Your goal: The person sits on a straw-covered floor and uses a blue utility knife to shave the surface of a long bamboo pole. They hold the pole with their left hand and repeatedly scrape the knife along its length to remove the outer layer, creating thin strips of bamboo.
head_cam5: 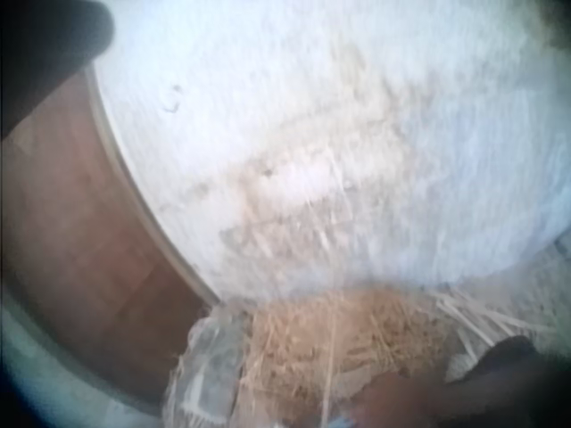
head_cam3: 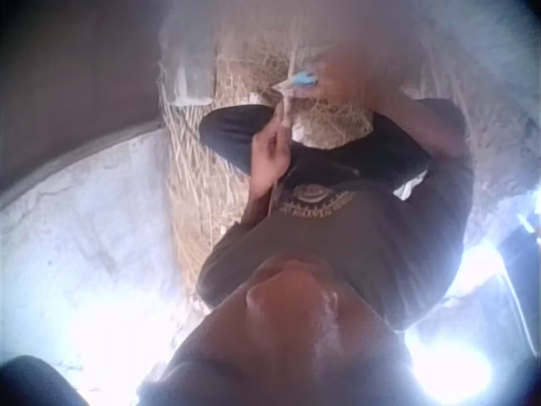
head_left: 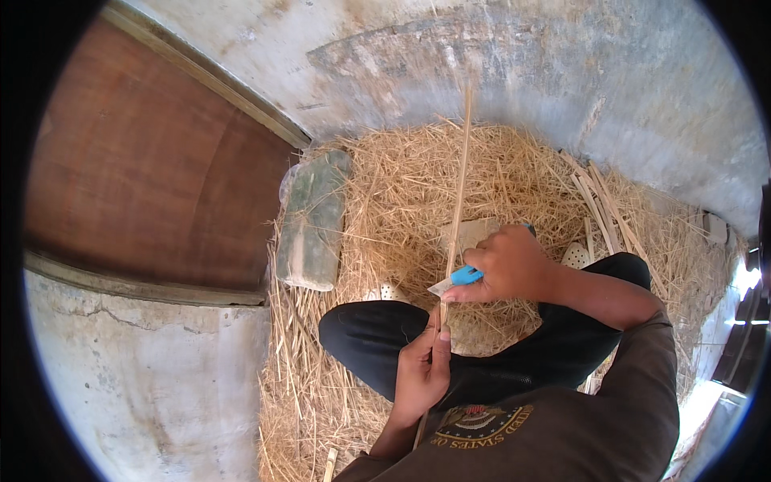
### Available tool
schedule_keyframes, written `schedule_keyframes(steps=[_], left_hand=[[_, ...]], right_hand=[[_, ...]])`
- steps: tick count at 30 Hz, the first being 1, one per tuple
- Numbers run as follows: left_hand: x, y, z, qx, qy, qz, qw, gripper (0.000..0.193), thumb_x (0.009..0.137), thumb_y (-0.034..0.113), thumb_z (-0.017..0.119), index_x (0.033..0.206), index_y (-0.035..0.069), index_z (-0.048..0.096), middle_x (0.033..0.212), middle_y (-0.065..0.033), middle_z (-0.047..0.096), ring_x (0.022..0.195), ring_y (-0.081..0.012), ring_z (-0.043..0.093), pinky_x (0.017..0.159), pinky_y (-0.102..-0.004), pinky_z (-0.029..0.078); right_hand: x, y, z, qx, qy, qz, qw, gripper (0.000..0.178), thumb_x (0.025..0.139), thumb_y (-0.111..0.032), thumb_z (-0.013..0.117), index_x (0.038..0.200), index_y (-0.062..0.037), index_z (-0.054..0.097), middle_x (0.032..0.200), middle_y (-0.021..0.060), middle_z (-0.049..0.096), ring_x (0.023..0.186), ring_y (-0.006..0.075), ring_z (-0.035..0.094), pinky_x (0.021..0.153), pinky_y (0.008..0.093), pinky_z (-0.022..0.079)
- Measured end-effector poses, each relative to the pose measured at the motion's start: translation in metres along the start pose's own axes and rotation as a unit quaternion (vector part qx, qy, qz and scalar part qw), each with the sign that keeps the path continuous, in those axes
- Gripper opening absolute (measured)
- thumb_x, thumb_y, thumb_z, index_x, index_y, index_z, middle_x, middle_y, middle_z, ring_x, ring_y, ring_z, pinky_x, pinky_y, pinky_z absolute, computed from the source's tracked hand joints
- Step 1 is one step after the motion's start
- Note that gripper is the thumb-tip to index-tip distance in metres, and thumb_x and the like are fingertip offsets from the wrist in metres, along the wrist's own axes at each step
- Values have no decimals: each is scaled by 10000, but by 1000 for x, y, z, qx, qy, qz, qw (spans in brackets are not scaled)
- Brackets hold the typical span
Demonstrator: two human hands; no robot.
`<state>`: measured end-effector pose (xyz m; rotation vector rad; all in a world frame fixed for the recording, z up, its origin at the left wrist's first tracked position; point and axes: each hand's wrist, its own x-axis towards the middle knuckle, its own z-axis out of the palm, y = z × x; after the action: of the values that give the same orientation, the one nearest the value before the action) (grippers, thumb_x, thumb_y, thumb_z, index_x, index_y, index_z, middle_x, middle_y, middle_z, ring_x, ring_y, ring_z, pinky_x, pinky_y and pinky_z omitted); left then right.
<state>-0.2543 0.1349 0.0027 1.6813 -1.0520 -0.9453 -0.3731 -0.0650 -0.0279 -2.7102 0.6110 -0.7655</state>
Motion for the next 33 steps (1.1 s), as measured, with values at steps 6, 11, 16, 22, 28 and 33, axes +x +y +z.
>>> schedule_keyframes(steps=[6,11,16,22,28,33], left_hand=[[-4,-7,-1,21,-18,21,999,401,1022,164,454,1376,-24,463,681,63,406,630,-19,371,558,-182,323],[-10,-11,-1,40,-7,25,999,395,1021,158,453,1370,-26,469,685,62,411,632,-17,378,557,-178,327],[-15,-7,-4,52,-7,26,998,380,1011,130,464,1353,-34,484,674,63,416,613,-15,375,545,-176,323],[-13,-6,-8,116,0,63,991,345,971,74,501,1291,-53,531,707,-104,526,611,-124,503,595,-255,423],[-13,1,-8,118,17,48,992,329,955,52,516,1262,-62,546,739,-197,589,598,-215,570,616,-296,473],[-9,-1,-8,120,2,39,992,328,961,55,515,1265,-66,541,709,-172,568,590,-168,537,597,-290,463]], right_hand=[[18,38,-13,-14,-59,157,986,773,769,-817,448,632,-87,663,516,109,585,463,272,602,435,388,443],[-6,4,4,2,-14,41,999,799,772,-834,414,645,-88,670,516,109,580,463,267,598,436,388,440],[9,26,-11,27,-95,155,983,770,782,-812,442,650,-94,684,512,106,574,474,268,601,471,404,459],[-3,17,9,39,-10,84,996,644,774,-689,611,536,-91,600,435,92,493,372,256,515,399,377,403],[-7,-4,2,51,-66,75,994,690,764,-750,554,555,-95,611,456,105,525,418,279,561,423,381,428],[-13,-13,7,40,-65,-7,997,688,737,-751,583,536,-93,586,442,86,502,409,265,552,423,381,420]])
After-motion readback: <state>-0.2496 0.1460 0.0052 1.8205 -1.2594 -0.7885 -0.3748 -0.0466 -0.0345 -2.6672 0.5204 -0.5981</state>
